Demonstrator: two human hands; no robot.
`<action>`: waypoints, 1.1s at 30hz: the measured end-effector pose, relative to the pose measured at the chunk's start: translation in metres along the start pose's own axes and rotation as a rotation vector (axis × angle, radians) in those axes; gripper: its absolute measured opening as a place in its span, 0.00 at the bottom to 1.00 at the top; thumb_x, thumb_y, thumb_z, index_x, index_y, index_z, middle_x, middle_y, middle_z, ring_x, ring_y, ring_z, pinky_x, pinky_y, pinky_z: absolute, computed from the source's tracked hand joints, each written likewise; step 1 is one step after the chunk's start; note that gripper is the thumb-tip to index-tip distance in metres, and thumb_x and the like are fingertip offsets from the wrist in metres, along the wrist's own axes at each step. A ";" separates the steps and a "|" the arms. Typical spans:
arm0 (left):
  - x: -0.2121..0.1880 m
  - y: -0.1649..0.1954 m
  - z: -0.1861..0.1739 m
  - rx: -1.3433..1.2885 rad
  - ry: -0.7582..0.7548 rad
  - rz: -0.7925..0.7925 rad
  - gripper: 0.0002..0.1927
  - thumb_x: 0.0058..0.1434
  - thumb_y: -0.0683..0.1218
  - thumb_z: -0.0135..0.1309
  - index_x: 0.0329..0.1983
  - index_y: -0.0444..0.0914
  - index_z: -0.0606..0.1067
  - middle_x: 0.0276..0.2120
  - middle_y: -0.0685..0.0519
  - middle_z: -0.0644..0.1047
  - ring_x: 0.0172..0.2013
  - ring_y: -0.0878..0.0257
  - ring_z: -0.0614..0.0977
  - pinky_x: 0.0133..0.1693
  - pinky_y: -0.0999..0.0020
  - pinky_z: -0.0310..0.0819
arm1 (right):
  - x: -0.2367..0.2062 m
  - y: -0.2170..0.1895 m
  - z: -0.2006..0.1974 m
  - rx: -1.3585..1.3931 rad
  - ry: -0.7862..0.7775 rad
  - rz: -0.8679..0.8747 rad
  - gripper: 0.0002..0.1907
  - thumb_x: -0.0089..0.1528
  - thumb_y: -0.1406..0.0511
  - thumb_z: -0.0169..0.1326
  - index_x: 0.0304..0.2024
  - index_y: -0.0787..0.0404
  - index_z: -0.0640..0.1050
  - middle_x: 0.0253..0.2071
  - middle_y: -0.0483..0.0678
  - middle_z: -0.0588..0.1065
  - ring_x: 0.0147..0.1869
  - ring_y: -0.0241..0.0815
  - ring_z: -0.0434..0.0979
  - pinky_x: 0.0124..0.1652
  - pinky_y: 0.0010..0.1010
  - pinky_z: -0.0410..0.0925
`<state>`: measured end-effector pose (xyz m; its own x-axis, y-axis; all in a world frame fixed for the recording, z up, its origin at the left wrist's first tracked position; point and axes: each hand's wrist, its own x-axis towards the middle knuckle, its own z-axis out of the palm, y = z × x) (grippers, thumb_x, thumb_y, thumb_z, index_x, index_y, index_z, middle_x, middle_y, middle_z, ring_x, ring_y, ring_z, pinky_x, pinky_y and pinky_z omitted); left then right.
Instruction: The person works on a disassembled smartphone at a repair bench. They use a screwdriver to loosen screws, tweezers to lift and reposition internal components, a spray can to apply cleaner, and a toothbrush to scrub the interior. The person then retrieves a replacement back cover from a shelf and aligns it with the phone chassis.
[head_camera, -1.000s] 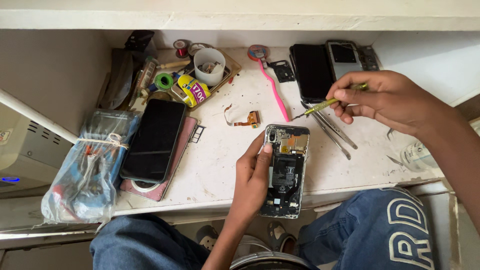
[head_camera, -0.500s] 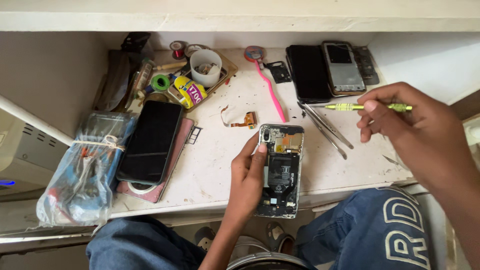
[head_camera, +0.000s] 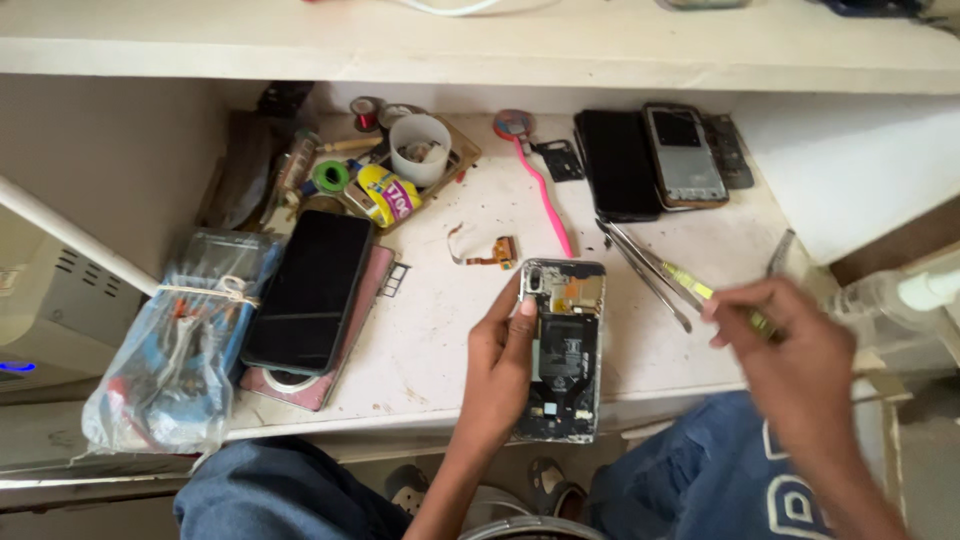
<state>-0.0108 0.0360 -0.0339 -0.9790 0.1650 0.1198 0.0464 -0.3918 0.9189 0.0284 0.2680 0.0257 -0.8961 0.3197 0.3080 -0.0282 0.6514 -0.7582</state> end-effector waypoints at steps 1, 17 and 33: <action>0.000 0.000 -0.001 0.017 0.010 0.023 0.27 0.74 0.49 0.41 0.72 0.31 0.63 0.50 0.46 0.82 0.47 0.67 0.82 0.49 0.72 0.76 | -0.005 0.008 0.012 -0.062 0.005 -0.009 0.03 0.63 0.69 0.60 0.39 0.61 0.80 0.35 0.46 0.80 0.31 0.34 0.80 0.26 0.26 0.70; -0.001 -0.007 -0.001 -0.018 -0.028 -0.038 0.28 0.74 0.50 0.41 0.73 0.32 0.64 0.46 0.47 0.81 0.41 0.67 0.79 0.44 0.71 0.75 | 0.016 -0.074 0.039 -0.189 -0.226 -0.713 0.20 0.56 0.69 0.63 0.50 0.67 0.80 0.46 0.54 0.77 0.50 0.53 0.75 0.48 0.38 0.69; 0.003 -0.009 -0.004 0.078 0.029 0.001 0.27 0.75 0.50 0.39 0.72 0.30 0.63 0.50 0.48 0.80 0.48 0.67 0.78 0.54 0.71 0.71 | 0.032 -0.078 0.044 -0.360 -0.303 -0.907 0.13 0.55 0.73 0.62 0.42 0.71 0.79 0.40 0.54 0.75 0.47 0.52 0.74 0.46 0.40 0.70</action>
<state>-0.0144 0.0366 -0.0433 -0.9843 0.1377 0.1104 0.0613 -0.3196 0.9456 -0.0179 0.1967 0.0696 -0.6789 -0.5523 0.4838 -0.6622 0.7452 -0.0787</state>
